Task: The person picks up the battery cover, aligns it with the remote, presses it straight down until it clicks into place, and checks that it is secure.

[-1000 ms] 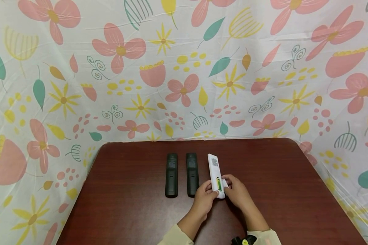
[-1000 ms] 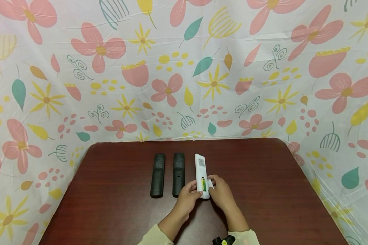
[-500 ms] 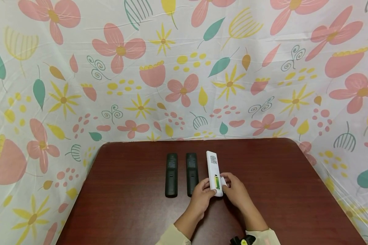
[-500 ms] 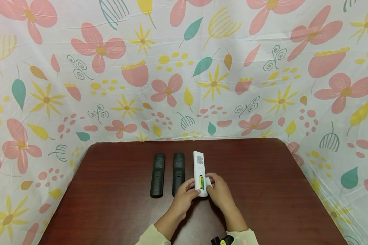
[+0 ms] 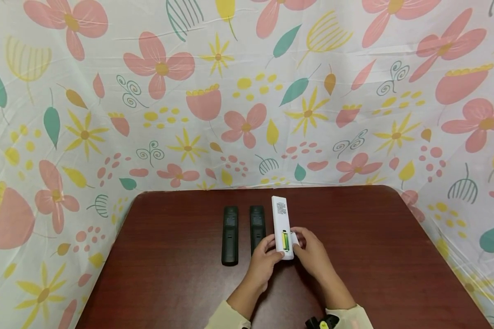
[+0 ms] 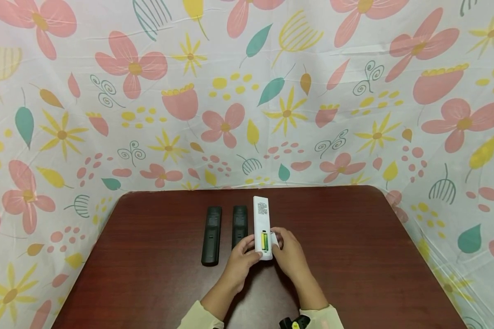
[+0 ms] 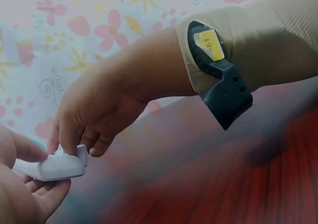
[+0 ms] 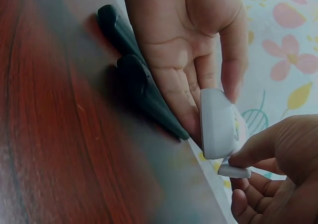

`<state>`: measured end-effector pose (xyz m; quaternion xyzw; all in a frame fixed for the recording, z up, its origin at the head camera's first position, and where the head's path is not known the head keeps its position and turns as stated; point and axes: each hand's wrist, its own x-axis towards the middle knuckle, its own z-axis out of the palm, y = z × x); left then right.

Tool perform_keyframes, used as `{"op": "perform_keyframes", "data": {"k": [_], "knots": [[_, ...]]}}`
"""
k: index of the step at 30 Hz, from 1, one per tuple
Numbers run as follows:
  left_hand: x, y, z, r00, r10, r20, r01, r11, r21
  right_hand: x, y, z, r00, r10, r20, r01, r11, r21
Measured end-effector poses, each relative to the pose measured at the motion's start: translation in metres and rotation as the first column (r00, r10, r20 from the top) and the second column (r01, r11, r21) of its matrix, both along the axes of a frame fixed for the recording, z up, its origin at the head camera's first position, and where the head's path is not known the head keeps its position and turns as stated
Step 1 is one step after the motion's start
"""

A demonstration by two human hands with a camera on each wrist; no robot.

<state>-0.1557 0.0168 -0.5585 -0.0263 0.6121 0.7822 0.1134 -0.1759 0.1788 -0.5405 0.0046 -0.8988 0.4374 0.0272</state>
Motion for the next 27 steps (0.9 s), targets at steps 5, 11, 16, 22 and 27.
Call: {"op": "perform_keyframes", "data": {"k": [5,11,16,22,27], "knots": [[-0.002,-0.005,-0.001,1.000,0.005,0.000,-0.005,0.999,0.052,-0.001,-0.007,0.004,1.000,0.005,-0.004,-0.005,1.000,-0.024],[-0.004,-0.011,-0.001,1.000,-0.002,0.010,0.002,0.998,0.069,-0.003,-0.013,0.006,1.000,0.011,-0.006,-0.011,0.999,-0.037],[-0.006,-0.016,0.001,1.000,-0.001,0.012,-0.001,0.996,0.090,-0.004,-0.019,0.007,1.000,0.016,-0.009,-0.017,0.999,-0.046],[-0.008,-0.021,0.006,1.000,0.010,-0.006,-0.009,0.991,0.137,-0.005,-0.027,0.009,0.998,0.021,-0.059,-0.025,0.997,-0.072],[-0.011,-0.026,0.009,1.000,0.015,-0.010,-0.014,0.990,0.143,-0.005,-0.032,0.009,0.993,0.027,-0.113,-0.038,0.995,-0.096]]}}
